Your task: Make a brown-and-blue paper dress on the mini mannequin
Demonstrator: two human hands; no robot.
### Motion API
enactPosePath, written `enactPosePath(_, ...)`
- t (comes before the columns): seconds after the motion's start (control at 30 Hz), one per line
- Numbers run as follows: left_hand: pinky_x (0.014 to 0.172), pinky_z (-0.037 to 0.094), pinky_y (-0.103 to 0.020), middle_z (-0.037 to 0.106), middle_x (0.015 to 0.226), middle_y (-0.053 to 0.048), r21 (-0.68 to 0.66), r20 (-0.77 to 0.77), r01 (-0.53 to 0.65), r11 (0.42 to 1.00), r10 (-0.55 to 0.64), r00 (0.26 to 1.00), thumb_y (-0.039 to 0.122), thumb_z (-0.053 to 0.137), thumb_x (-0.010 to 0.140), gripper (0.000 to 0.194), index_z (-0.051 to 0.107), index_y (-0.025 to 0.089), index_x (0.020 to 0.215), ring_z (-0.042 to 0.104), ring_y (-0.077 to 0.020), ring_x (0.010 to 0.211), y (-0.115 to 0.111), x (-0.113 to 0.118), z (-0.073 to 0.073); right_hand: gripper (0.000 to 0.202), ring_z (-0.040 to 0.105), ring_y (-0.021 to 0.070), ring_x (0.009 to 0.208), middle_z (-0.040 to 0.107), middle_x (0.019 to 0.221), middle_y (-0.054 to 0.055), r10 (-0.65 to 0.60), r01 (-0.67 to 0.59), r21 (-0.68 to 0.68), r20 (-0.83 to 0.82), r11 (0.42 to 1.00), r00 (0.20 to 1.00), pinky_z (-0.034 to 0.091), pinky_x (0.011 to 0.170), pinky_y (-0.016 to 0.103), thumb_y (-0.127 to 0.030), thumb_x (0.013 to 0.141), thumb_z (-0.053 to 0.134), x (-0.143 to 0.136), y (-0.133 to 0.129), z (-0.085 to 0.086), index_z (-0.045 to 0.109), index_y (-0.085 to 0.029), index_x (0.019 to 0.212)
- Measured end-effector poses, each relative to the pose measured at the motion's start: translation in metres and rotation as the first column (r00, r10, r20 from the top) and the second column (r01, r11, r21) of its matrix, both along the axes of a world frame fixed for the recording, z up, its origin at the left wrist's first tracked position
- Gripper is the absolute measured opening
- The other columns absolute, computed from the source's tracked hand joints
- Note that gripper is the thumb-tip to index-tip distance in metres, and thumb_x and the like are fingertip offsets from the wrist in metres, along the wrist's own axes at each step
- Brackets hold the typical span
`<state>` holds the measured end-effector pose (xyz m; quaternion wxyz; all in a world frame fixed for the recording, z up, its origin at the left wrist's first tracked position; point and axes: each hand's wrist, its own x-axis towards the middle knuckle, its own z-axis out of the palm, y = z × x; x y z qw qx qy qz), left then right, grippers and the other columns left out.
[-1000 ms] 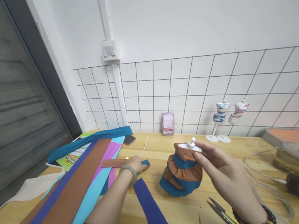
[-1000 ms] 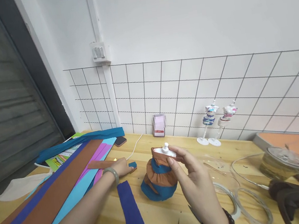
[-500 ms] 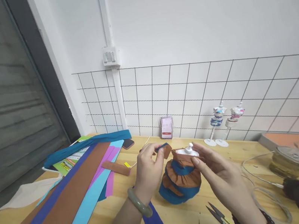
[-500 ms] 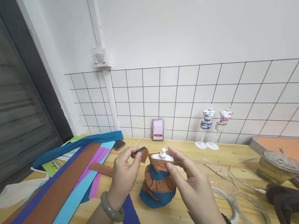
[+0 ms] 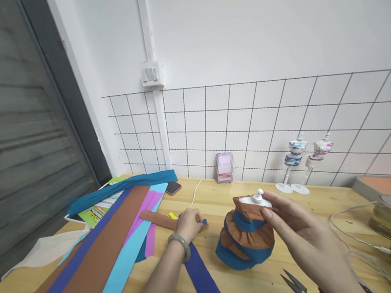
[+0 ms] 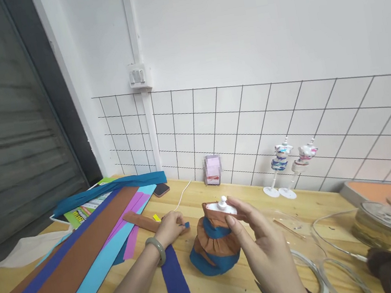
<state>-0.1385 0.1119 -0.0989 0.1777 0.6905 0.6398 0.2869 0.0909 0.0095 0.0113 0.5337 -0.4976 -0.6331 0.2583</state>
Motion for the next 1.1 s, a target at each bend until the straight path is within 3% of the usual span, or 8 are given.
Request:
enactPosePath(0.13, 0.083, 0.05, -0.041, 0.056, 0.118, -0.009, -0.051, -0.13, 0.06, 0.997, -0.067, 0.989, 0.031, 0.052, 0.089, 0.03, 0.054, 0.017, 0.116, 0.058, -0.0205, 0.098, 0.004, -0.004, -0.016, 0.037, 0.062, 0.0237, 0.105, 0.068, 0.114, 0.002, -0.015, 0.015, -0.001, 0.029, 1.0, 0.999, 0.05, 0.092, 0.038, -0.048, 0.081, 0.057, -0.001, -0.001, 0.002, 0.06, -0.03, 0.114)
enactPosePath(0.37, 0.084, 0.05, -0.041, 0.056, 0.118, -0.009, -0.048, -0.197, 0.096, 0.994, -0.104, 0.975, 0.031, 0.052, 0.089, 0.029, 0.054, 0.017, 0.115, 0.058, -0.0204, 0.099, -0.006, -0.002, -0.007, 0.036, 0.063, 0.0228, 0.103, 0.069, 0.112, 0.003, 0.008, -0.008, 0.011, 0.024, 1.0, 1.0, 0.05, 0.091, 0.037, -0.047, 0.082, 0.057, -0.001, 0.0, 0.0, 0.06, -0.03, 0.114)
enactPosePath(0.53, 0.083, 0.05, -0.041, 0.056, 0.117, -0.009, -0.049, -0.094, 0.09, 0.995, -0.095, 0.991, 0.031, 0.052, 0.089, 0.03, 0.054, 0.017, 0.115, 0.058, -0.0205, 0.098, -0.007, -0.002, -0.003, 0.035, 0.062, 0.0219, 0.106, 0.068, 0.116, 0.002, 0.05, -0.05, 0.024, 0.012, 0.998, 0.999, 0.05, 0.093, 0.035, -0.045, 0.083, 0.057, -0.001, 0.001, -0.003, 0.06, -0.03, 0.114)
enactPosePath(0.73, 0.08, 0.051, -0.041, 0.057, 0.115, -0.009, -0.038, 0.161, 0.018, 0.999, -0.012, 0.987, 0.031, 0.053, 0.088, 0.031, 0.053, 0.015, 0.116, 0.059, -0.0202, 0.096, 0.002, -0.006, -0.003, 0.036, 0.063, 0.0245, 0.105, 0.067, 0.115, 0.006, 0.049, -0.05, 0.043, 0.027, 0.998, 0.998, 0.051, 0.092, 0.039, -0.043, 0.083, 0.057, -0.002, 0.0, -0.003, 0.06, -0.027, 0.115)
enactPosePath(0.83, 0.082, 0.05, -0.04, 0.061, 0.104, -0.009, 0.043, 0.293, -0.083, 0.996, 0.067, 0.954, 0.03, 0.054, 0.087, 0.026, 0.057, 0.013, 0.107, 0.06, -0.0203, 0.093, 0.0, -0.005, 0.014, 0.036, 0.063, 0.0251, 0.104, 0.067, 0.115, 0.007, 0.034, -0.036, 0.051, 0.04, 0.998, 0.999, 0.051, 0.092, 0.041, -0.042, 0.084, 0.056, -0.002, 0.0, -0.003, 0.06, -0.026, 0.116)
enactPosePath(0.93, 0.089, 0.046, -0.037, 0.064, 0.102, -0.008, 0.157, 0.408, -0.131, 0.979, 0.056, 0.911, 0.031, 0.05, 0.087, 0.023, 0.059, 0.015, 0.1, 0.059, -0.0208, 0.099, -0.013, 0.002, 0.048, 0.037, 0.065, 0.0246, 0.101, 0.068, 0.113, 0.007, 0.016, -0.021, 0.074, 0.061, 0.997, 0.998, 0.053, 0.089, 0.039, -0.042, 0.084, 0.056, -0.002, -0.001, -0.001, 0.06, -0.026, 0.116)
enactPosePath(1.03, 0.088, 0.047, -0.031, 0.067, 0.099, -0.004, 0.239, 0.465, -0.012, 0.971, -0.103, 0.879, 0.037, 0.052, 0.085, 0.023, 0.063, 0.019, 0.095, 0.061, -0.0176, 0.097, -0.04, 0.018, 0.085, 0.038, 0.065, 0.0242, 0.1, 0.069, 0.112, 0.005, -0.012, 0.005, 0.081, 0.09, 0.997, 0.996, 0.053, 0.089, 0.039, -0.044, 0.083, 0.057, -0.002, -0.003, 0.001, 0.061, -0.027, 0.116)
enactPosePath(1.1, 0.083, 0.049, -0.028, 0.068, 0.1, -0.002, 0.264, 0.496, 0.11, 0.958, -0.232, 0.837, 0.038, 0.056, 0.083, 0.025, 0.062, 0.024, 0.102, 0.063, -0.0155, 0.092, -0.059, 0.028, 0.105, 0.038, 0.064, 0.0243, 0.104, 0.068, 0.115, 0.004, -0.015, 0.007, 0.076, 0.1, 0.997, 0.995, 0.052, 0.092, 0.039, -0.045, 0.083, 0.056, -0.003, -0.003, 0.002, 0.061, -0.028, 0.117)
